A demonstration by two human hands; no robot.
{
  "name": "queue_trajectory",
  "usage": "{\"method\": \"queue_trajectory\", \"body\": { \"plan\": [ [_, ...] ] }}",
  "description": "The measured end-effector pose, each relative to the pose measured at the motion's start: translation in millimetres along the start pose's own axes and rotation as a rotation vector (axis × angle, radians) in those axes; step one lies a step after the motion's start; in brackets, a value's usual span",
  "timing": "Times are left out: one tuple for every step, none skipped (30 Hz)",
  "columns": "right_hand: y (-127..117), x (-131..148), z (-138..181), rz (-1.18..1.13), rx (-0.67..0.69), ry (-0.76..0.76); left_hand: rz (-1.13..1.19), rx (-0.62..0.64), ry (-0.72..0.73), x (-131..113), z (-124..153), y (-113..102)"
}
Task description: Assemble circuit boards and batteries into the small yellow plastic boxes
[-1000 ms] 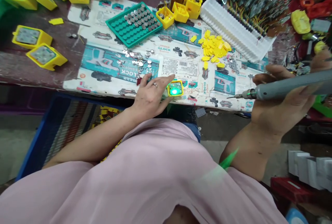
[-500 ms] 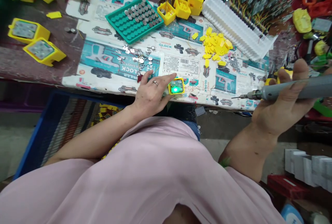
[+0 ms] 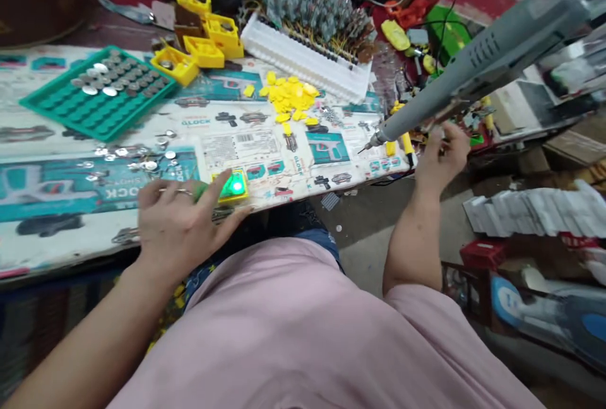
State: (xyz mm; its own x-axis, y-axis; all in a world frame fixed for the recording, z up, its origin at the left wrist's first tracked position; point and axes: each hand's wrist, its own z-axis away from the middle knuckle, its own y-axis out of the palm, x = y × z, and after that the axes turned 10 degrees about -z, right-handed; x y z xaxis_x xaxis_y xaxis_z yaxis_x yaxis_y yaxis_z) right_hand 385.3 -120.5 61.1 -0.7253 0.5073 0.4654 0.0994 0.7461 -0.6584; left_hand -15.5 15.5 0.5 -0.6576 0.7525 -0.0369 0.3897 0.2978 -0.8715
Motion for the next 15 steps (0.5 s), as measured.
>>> {"method": "queue_trajectory", "body": {
  "plan": [
    [1.4,-12.3,-7.2,0.064,0.082,0.017,0.053,0.0,0.037,-2.6,-0.9,-2.9],
    [4.6,-23.0,-13.5,0.091,0.134,0.037,0.099,-0.01,0.068,-4.8,-2.3,-6.2],
    [9.8,-32.0,-18.8,0.117,0.159,0.067,0.134,-0.011,0.088,-6.1,-4.2,-9.3],
    [16.8,-39.3,-23.4,0.143,0.176,0.101,0.155,-0.005,0.092,-6.4,-6.3,-11.6],
    [24.9,-45.2,-27.1,0.167,0.196,0.131,0.17,0.009,0.086,-5.9,-8.5,-12.8],
    [33.2,-50.0,-30.0,0.188,0.216,0.155,0.187,0.038,0.076,-5.0,-10.4,-12.7],
    [40.8,-53.7,-32.0,0.208,0.229,0.173,0.198,0.069,0.066,-4.2,-11.7,-11.5],
    [46.9,-56.5,-33.2,0.225,0.233,0.182,0.205,0.102,0.054,-4.1,-12.4,-9.4],
    [51.0,-58.4,-33.7,0.241,0.225,0.185,0.202,0.126,0.043,-4.9,-12.5,-6.7],
    [53.2,-58.9,-33.5,0.252,0.206,0.182,0.187,0.134,0.031,-6.7,-12.0,-3.8],
    [53.6,-57.6,-32.8,0.258,0.179,0.176,0.163,0.128,0.016,-9.3,-11.0,-1.1],
    [52.6,-54.1,-31.9,0.253,0.153,0.164,0.131,0.108,-0.001,-12.3,-9.9,0.9],
    [50.7,-48.0,-30.9,0.234,0.133,0.144,0.094,0.084,-0.02,-15.4,-8.9,2.1],
    [48.4,-39.1,-30.2,0.205,0.112,0.119,0.058,0.062,-0.041,-18.2,-8.1,2.4],
    [46.3,-27.4,-29.9,0.155,0.117,0.073,0.027,0.055,-0.061,-20.1,-7.7,2.1]
  ]
}}
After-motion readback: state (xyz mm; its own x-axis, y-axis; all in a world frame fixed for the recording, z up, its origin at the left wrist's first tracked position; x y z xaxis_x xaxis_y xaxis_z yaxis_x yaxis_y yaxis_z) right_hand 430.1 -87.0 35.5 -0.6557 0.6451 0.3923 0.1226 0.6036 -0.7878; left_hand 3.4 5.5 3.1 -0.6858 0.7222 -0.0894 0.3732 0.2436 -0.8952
